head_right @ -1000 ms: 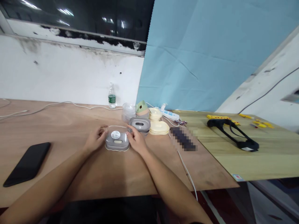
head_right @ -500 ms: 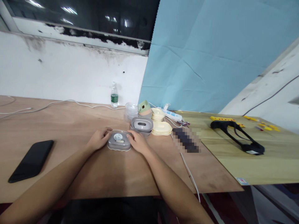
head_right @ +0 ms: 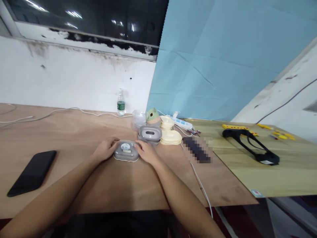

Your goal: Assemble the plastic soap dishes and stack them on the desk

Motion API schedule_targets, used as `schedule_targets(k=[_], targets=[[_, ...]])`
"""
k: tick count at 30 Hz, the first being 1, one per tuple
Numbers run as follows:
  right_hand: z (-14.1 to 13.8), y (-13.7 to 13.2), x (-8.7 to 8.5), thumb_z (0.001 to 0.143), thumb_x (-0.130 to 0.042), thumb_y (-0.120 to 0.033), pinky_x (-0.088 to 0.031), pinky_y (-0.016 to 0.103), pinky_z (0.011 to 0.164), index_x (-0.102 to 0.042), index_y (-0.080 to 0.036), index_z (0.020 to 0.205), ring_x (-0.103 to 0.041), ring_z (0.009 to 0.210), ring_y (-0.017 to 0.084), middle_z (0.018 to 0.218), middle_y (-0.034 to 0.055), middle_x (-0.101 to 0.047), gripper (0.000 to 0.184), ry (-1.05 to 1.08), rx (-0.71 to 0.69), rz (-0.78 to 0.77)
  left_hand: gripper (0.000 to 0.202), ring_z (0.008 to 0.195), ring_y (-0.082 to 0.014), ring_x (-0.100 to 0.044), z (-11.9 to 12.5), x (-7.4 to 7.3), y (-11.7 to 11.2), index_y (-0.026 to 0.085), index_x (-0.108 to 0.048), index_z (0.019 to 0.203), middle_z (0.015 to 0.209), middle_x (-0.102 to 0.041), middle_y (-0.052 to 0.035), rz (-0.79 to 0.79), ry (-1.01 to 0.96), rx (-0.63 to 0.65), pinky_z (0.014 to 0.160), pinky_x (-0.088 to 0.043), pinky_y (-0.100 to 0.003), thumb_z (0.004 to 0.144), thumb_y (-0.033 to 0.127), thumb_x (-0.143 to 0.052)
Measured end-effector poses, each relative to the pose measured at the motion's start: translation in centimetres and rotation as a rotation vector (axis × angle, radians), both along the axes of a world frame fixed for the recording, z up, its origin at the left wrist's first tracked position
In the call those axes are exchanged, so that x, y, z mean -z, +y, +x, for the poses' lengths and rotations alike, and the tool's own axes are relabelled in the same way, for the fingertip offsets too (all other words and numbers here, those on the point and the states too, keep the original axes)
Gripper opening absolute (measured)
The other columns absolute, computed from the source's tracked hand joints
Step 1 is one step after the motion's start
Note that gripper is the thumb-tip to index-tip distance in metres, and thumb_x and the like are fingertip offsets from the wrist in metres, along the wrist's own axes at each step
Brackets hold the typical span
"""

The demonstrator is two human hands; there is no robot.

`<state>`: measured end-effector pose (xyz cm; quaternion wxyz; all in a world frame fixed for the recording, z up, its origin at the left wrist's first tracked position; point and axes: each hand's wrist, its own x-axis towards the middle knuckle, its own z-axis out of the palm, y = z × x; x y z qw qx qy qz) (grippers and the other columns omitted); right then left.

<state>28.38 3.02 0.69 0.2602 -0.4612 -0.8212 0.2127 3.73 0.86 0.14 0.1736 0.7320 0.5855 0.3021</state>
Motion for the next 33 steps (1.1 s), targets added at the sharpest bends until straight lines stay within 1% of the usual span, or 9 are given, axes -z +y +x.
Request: schedule_targets(k=[3,5,8,11,15,20,26,29,33], targets=[[0.0,0.0,0.0,0.093,-0.044,-0.042,-0.045,0.026,0.063,-0.062,-0.022,0.116,-0.062,0.066,0.016,0.078,0.0028,-0.069,0.036,0.009,0.000,-0.013,0.044,0.090,-0.0237,-0.066,-0.1,0.1,0.1,0.022,-0.063,0.109,0.097,-0.071,-0.0072,-0.005,0.010,-0.101,0.074,-0.047,-0.031,0.091,0.053,-0.038],[-0.1,-0.1,0.0,0.093,-0.044,-0.044,-0.045,0.026,0.062,-0.063,-0.022,0.116,-0.063,0.065,0.016,0.078,0.0031,-0.069,0.036,0.006,-0.001,-0.015,0.047,0.091,-0.0241,-0.067,-0.2,0.1,0.1,0.022,-0.061,0.111,0.098,-0.072,-0.0075,-0.010,-0.016,-0.133,0.074,-0.048,-0.031,0.092,0.056,-0.035],[-0.1,-0.1,-0.1,0.093,-0.045,-0.045,-0.046,0.027,0.063,-0.064,-0.022,0.114,-0.064,0.068,0.017,0.085,0.0050,-0.071,0.037,0.004,0.003,-0.009,0.050,0.094,-0.0241,-0.066,-0.1,0.1,-0.1,0.021,-0.058,0.117,0.102,-0.071,-0.0079,0.006,-0.041,-0.079,0.075,-0.048,-0.030,0.092,0.057,-0.033],[-0.2,-0.2,-0.2,0.092,-0.045,-0.045,-0.047,0.028,0.065,-0.064,-0.022,0.114,-0.065,0.071,0.018,0.090,0.0061,-0.072,0.037,0.010,0.002,-0.008,0.051,0.090,-0.0247,-0.066,0.1,0.1,-0.2,0.020,-0.058,0.118,0.100,-0.071,-0.0080,0.023,0.017,-0.035,0.074,-0.047,-0.031,0.089,0.057,-0.039],[-0.2,-0.2,-0.2,0.092,-0.045,-0.046,-0.047,0.028,0.065,-0.064,-0.022,0.115,-0.065,0.071,0.019,0.086,0.0058,-0.072,0.038,0.012,0.019,-0.018,0.048,0.085,-0.0230,-0.066,0.2,0.1,-0.2,0.020,-0.060,0.114,0.094,-0.070,-0.0066,0.031,0.032,-0.035,0.071,-0.046,-0.030,0.089,0.056,-0.042],[-0.2,-0.3,-0.1,0.092,-0.045,-0.047,-0.045,0.026,0.063,-0.064,-0.022,0.114,-0.064,0.068,0.017,0.085,0.0049,-0.071,0.038,0.032,0.002,-0.030,0.048,0.074,-0.0207,-0.065,0.1,0.0,-0.1,0.021,-0.062,0.112,0.081,-0.069,-0.0038,0.013,0.021,-0.065,0.065,-0.044,-0.028,0.087,0.058,-0.043],[-0.2,-0.5,-0.5,0.092,-0.044,-0.052,-0.041,0.024,0.061,-0.061,-0.021,0.121,-0.061,0.064,0.016,0.073,0.0028,-0.068,0.046,0.004,-0.066,-0.074,0.046,0.083,-0.0212,-0.066,-0.6,0.0,0.4,0.023,-0.065,0.104,0.088,-0.072,-0.0046,-0.041,-0.017,-0.166,0.067,-0.044,-0.026,0.089,0.059,-0.040],[-0.3,-0.6,-0.7,0.088,-0.050,-0.054,-0.039,0.023,0.059,-0.058,-0.023,0.127,-0.058,0.061,0.014,0.067,0.0002,-0.065,0.051,-0.021,-0.119,-0.092,0.043,0.083,-0.0208,-0.066,-1.1,0.3,0.8,0.023,-0.067,0.100,0.089,-0.072,-0.0052,-0.035,-0.039,-0.214,0.070,-0.045,-0.027,0.090,0.056,-0.041],[-0.5,-0.8,-0.8,0.076,-0.068,-0.053,-0.036,0.022,0.056,-0.053,-0.026,0.133,-0.054,0.057,0.012,0.062,-0.0043,-0.061,0.065,-0.038,-0.159,-0.130,0.040,0.084,-0.0208,-0.066,-1.4,0.8,1.4,0.021,-0.066,0.101,0.091,-0.073,-0.0061,-0.025,-0.102,-0.247,0.070,-0.047,-0.027,0.088,0.054,-0.046]])
